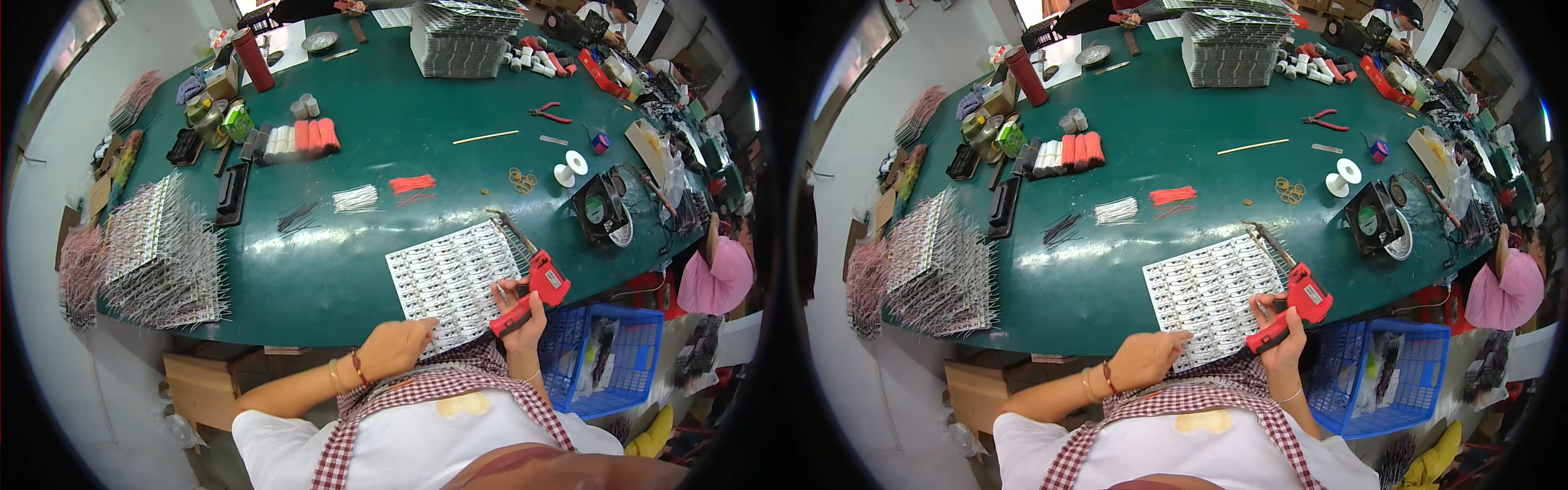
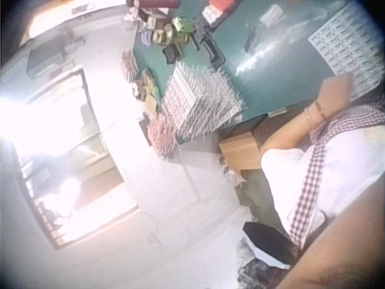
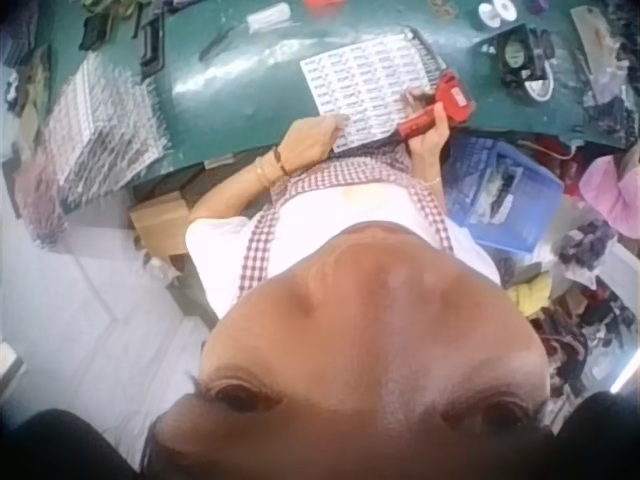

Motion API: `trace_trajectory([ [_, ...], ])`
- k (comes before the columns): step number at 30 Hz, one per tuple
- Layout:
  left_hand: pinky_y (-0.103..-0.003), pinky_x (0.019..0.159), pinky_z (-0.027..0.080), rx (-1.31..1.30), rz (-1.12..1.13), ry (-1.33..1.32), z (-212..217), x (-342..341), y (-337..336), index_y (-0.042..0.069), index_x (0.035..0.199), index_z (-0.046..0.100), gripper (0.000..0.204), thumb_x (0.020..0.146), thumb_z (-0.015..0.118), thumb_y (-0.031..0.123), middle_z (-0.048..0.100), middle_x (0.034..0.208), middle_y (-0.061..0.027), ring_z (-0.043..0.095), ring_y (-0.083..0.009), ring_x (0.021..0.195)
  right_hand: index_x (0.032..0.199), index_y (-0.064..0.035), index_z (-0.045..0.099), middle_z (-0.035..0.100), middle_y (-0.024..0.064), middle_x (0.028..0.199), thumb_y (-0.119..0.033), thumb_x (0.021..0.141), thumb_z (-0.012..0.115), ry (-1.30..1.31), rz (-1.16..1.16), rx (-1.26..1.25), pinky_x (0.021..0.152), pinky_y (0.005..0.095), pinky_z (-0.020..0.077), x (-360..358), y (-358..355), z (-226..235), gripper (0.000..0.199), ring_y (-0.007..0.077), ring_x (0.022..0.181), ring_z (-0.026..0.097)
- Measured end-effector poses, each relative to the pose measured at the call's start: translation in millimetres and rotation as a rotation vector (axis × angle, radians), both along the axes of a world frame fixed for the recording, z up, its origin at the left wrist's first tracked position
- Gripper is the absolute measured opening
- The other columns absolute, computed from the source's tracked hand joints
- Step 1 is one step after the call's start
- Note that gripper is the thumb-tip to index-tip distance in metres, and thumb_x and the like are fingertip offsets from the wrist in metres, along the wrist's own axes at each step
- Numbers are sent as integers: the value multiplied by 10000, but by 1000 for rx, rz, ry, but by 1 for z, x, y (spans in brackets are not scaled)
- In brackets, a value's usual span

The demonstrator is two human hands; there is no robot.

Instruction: The person solders wires onto circuit board panels using a soldering iron, sets finished panels aside, and attaches wires to new boards.

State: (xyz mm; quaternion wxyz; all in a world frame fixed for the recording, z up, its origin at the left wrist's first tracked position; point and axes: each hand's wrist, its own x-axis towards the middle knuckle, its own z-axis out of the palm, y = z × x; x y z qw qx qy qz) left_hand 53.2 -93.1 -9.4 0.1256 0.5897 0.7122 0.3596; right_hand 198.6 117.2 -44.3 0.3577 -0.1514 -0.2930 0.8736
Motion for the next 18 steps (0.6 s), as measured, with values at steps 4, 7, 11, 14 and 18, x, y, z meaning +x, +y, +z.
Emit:
trace_trajectory([
  [4,-332,578,493,-67,0,99,-16,19,-19,46,1027,561,226,824,626,123,639,976,-111,630,-250,724,1090,-56,520,617,147,1001,-264,920,559,14,1,-3,1042,495,383,0,1,0,272,282,1077,563],
  [7,-310,609,506,105,-6,248,-33,28,-21,60,1036,572,284,803,676,186,587,1130,-127,623,-209,793,1089,-56,520,616,144,995,-263,919,562,10,1,8,1039,493,388,-1,1,1,271,277,1075,564],
  [11,-298,626,515,101,38,249,-38,34,-17,71,987,595,272,789,704,221,598,1079,-103,631,-210,796,1083,-63,532,612,124,977,-277,930,556,-3,8,12,1038,481,388,-1,-1,6,264,262,1053,567],
  [14,-293,618,515,116,82,276,-40,33,-12,73,974,607,263,783,713,219,601,1056,-91,634,-205,789,1081,-59,532,615,127,971,-271,930,555,-1,-4,10,1028,480,397,2,0,3,261,269,1044,574],
  [18,-290,602,510,154,152,325,-45,39,-2,82,959,613,246,765,722,189,605,1026,-78,633,-191,774,1102,-48,512,603,126,983,-253,921,558,17,3,32,1022,488,404,-1,7,-2,277,273,1053,568],
])
